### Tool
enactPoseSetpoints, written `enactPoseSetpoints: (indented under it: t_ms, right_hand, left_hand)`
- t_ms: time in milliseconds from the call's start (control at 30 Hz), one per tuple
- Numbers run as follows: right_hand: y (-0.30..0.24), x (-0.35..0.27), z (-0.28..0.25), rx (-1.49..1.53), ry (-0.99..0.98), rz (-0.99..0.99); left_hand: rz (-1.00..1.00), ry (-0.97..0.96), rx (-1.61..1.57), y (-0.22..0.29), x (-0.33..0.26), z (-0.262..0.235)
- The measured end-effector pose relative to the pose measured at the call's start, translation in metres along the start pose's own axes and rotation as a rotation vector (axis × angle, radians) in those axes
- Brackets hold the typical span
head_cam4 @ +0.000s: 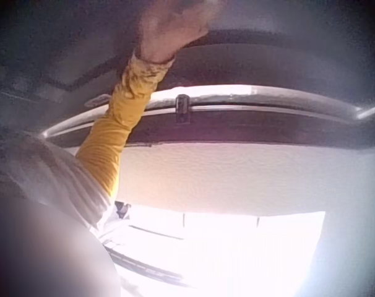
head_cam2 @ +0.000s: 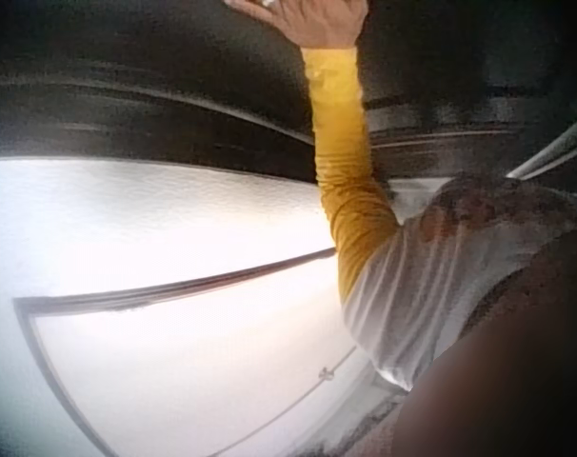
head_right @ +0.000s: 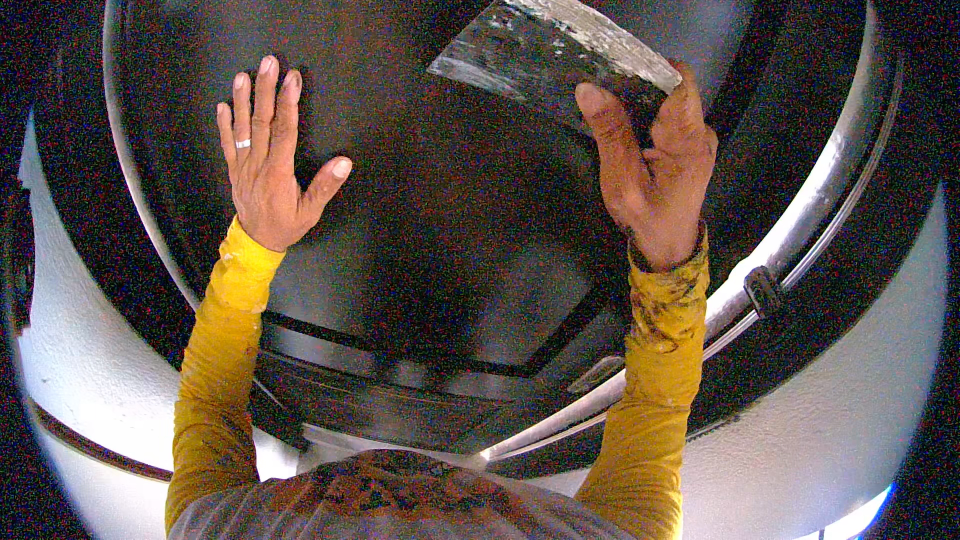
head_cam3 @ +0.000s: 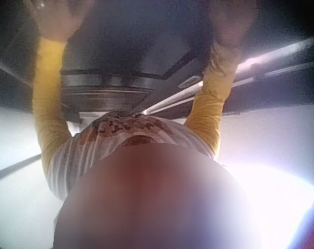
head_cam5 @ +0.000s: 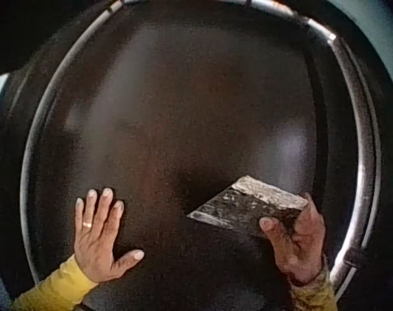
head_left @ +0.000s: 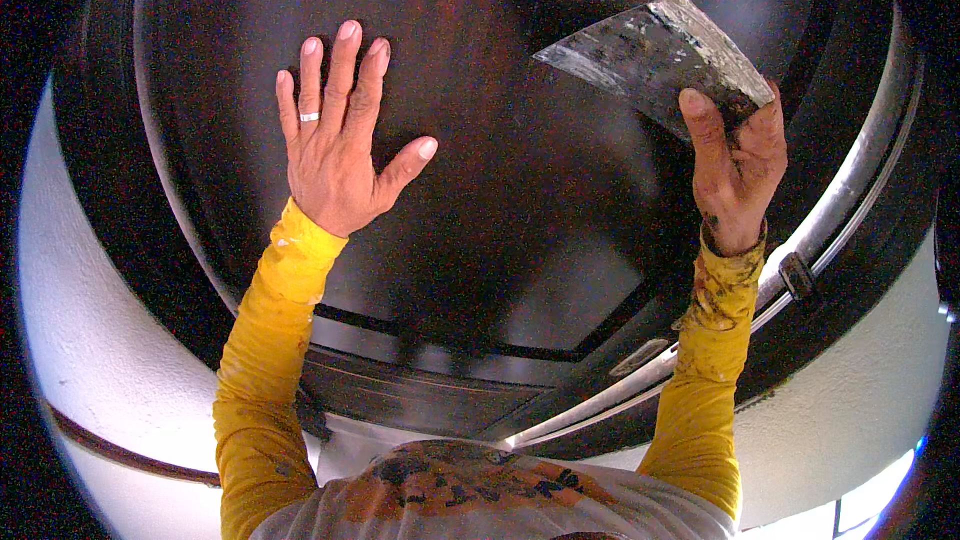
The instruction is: The person uses a metal scraper to remove material from a dark curved surface, likely a door. They hold the scraper in the right hand and use the left hand to stabilize the surface while scraping in short strokes across the panel.
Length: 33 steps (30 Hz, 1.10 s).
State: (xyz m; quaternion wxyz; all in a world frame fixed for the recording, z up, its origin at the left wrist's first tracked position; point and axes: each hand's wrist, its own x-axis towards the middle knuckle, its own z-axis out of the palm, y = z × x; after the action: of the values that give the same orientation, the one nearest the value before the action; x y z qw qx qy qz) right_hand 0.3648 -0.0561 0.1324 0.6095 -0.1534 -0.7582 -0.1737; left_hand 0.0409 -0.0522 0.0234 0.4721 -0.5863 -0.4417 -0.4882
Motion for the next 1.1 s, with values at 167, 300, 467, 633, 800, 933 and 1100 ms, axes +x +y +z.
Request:
enactPoseSetpoints:
  t_ms: [167, 300, 467, 633, 800, 933, 1100]
  right_hand:
    - [0.003, 0.002, 0.000, -0.041, 0.015, -0.077]
    - [0.004, 0.000, 0.001, -0.008, -0.004, -0.059]
    - [0.004, -0.001, 0.005, -0.015, 0.022, -0.056]
    - [0.002, 0.000, 0.008, -0.119, 0.020, -0.109]
    - [0.006, 0.002, 0.007, -0.123, 0.041, -0.182]
    - [0.015, -0.002, 0.003, -0.122, 0.041, -0.152]
    - [0.020, -0.003, -0.004, -0.135, -0.007, -0.137]
  left_hand:
    - [-0.002, -0.003, -0.010, 0.000, 0.000, 0.001]
    - [0.002, 0.001, 0.000, 0.000, -0.001, 0.002]
    - [-0.010, -0.014, 0.002, -0.004, -0.002, 0.001]
    - [0.015, -0.032, 0.050, -0.005, -0.002, -0.002]
    - [0.006, -0.009, 0.025, -0.005, 0.000, -0.006]
    - [0.017, -0.006, 0.015, 0.000, 0.001, 0.000]
    - [0.034, -0.022, 0.033, 0.003, 0.000, 0.004]
